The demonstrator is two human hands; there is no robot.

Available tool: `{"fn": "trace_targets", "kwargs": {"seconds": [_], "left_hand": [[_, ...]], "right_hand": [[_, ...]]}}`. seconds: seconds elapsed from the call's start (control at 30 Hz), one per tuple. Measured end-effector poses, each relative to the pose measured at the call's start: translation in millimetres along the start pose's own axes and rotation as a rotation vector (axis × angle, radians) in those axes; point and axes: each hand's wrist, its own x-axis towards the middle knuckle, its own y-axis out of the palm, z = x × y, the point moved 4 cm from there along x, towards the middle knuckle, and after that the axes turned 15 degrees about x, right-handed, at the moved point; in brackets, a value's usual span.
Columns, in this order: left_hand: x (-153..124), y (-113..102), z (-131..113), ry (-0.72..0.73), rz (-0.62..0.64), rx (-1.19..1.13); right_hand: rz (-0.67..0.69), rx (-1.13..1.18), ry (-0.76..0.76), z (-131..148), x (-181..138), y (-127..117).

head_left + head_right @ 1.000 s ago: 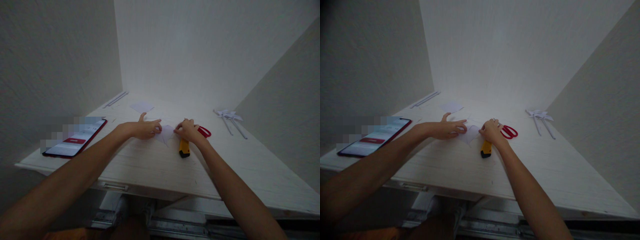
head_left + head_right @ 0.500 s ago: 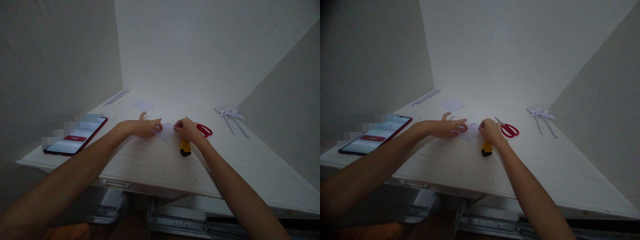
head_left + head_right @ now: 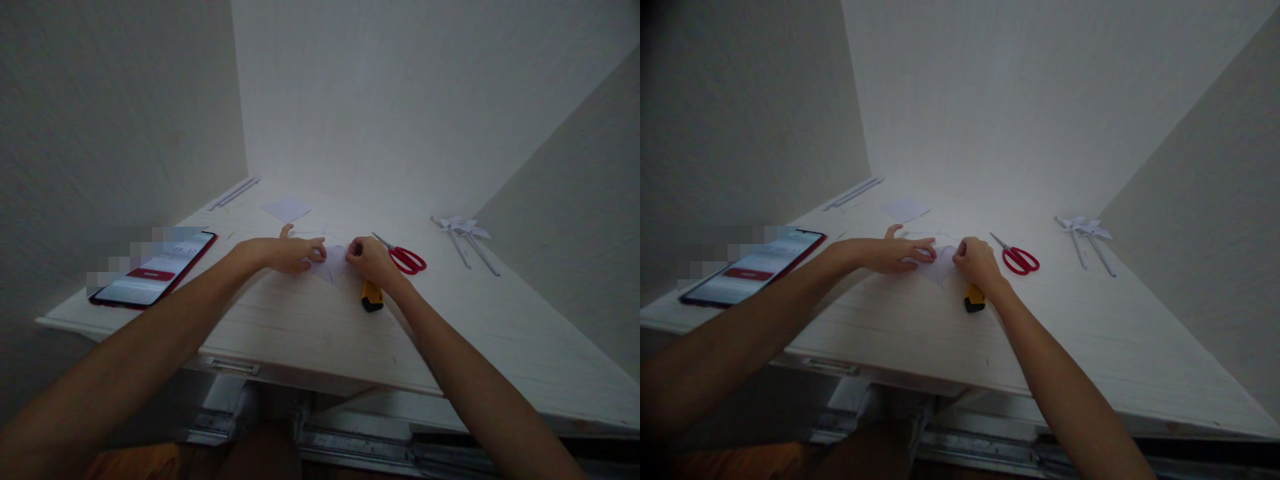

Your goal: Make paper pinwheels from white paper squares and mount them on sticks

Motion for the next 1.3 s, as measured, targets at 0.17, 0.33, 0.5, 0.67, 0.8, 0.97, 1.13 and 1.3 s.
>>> {"fn": "trace_targets", "kwargs": {"seconds": [0.17,0.33,0.5,0.67,0.8,0.97,1.13,1.3], "left_hand": [[-1.7,-1.8,-0.1,-0.016,0.009,-0.006],[-2.7,0.2,1.1,0.018,0.019,-0.003],[-2.9,2.5,4.5,-0.006,0.025,-0.008],[-2.6,2.7,5.4,-0.004,0.037,-0.009],[-1.8,4.0,6.2,0.024,0.043,0.021],[-1.1,4.8,8.1,0.025,0.03,0.025],[-0.9,3.7,7.1,0.031,0.032,0.027],[-1.0,3.9,7.1,0.048,0.009,0.027]], "right_hand": [[-0.007,0.104,-0.11,8.7,-1.6,-0.7],[0.06,0.23,-0.26,14.6,-3.0,9.0],[0.057,0.152,-0.38,17.3,-4.1,14.2],[0.089,0.123,-0.395,20.6,-5.3,14.6],[0.083,0.106,-0.391,20.2,-5.2,16.0],[0.113,0.145,-0.412,20.1,-6.1,18.7],[0.141,0.162,-0.417,20.9,-6.4,20.3],[0.154,0.132,-0.414,23.5,-7.1,21.5]]}}
